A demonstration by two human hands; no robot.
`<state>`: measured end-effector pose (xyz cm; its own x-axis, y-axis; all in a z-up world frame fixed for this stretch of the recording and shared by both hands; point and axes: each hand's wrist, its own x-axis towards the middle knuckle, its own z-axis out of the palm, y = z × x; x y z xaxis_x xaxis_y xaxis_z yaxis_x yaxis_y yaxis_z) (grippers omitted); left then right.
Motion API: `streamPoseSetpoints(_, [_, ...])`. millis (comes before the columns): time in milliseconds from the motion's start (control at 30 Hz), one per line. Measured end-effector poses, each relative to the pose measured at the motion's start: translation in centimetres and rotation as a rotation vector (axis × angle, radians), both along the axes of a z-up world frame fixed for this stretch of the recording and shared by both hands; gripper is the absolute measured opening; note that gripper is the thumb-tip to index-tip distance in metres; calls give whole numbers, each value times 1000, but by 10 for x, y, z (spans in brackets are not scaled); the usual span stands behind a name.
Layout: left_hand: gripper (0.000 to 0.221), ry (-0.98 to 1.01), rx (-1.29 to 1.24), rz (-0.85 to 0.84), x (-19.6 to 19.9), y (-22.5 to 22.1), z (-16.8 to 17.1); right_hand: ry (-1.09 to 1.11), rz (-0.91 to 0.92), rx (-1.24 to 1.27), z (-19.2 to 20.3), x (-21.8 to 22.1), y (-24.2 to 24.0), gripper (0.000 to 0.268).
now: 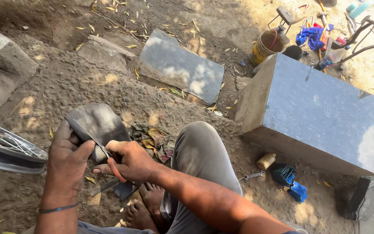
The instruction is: The person cuts several strips and patches from a rubber inner tube using a pair of scissors.
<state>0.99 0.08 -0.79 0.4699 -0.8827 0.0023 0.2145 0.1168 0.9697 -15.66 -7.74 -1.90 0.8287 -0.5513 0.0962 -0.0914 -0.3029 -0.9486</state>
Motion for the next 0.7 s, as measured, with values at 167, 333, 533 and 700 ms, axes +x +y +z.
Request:
streamPoseSetpoints(167, [61,-25,95,25,-8,1,9,25,-47,-240,-6,7,-1,34])
streamPoseSetpoints(333, [60,-35,187,-21,-8,1,6,-65,-66,-338,-13,4,-6,32])
streamPoseSetpoints(533, [48,46,128,35,6,3,-5,-6,34,73,-5,7,3,40])
streamPoseSetpoints(700, [57,75,88,51,9,2,-14,-25,5,-246,-3,7,3,43])
